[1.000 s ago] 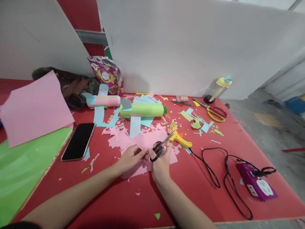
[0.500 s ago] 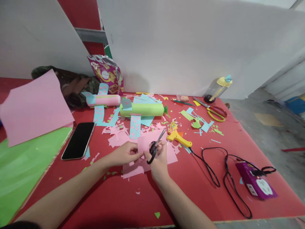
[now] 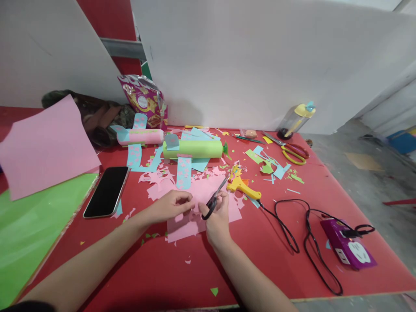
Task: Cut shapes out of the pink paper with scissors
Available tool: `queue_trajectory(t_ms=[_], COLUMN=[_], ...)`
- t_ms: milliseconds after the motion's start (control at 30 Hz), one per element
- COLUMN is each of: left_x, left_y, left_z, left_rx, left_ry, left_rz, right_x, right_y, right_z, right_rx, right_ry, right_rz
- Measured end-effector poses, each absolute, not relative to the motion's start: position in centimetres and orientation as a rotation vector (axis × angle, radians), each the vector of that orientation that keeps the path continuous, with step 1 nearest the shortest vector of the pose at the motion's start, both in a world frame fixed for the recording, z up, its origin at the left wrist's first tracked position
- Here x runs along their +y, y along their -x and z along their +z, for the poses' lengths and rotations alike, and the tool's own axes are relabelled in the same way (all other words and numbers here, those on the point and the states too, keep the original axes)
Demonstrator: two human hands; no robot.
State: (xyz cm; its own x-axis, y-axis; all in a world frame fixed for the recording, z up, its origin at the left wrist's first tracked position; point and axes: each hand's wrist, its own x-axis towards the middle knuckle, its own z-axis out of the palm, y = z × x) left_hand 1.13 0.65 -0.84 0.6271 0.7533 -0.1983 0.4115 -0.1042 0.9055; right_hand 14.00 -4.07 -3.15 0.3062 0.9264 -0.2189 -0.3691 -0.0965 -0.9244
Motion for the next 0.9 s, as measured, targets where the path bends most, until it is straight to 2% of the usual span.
queue_trajectory(t_ms=[900], left_x=[0.04], left_y=[-2.14], left_z=[-1.48], left_rx=[1.085], left_ry=[-1.638], left_rz=[0.506], right_x=[-4.06], right_y=[-14.18], right_z=[-3.59], right_rx=[-0.551], right_ry=[1.222], right_rz=[1.060])
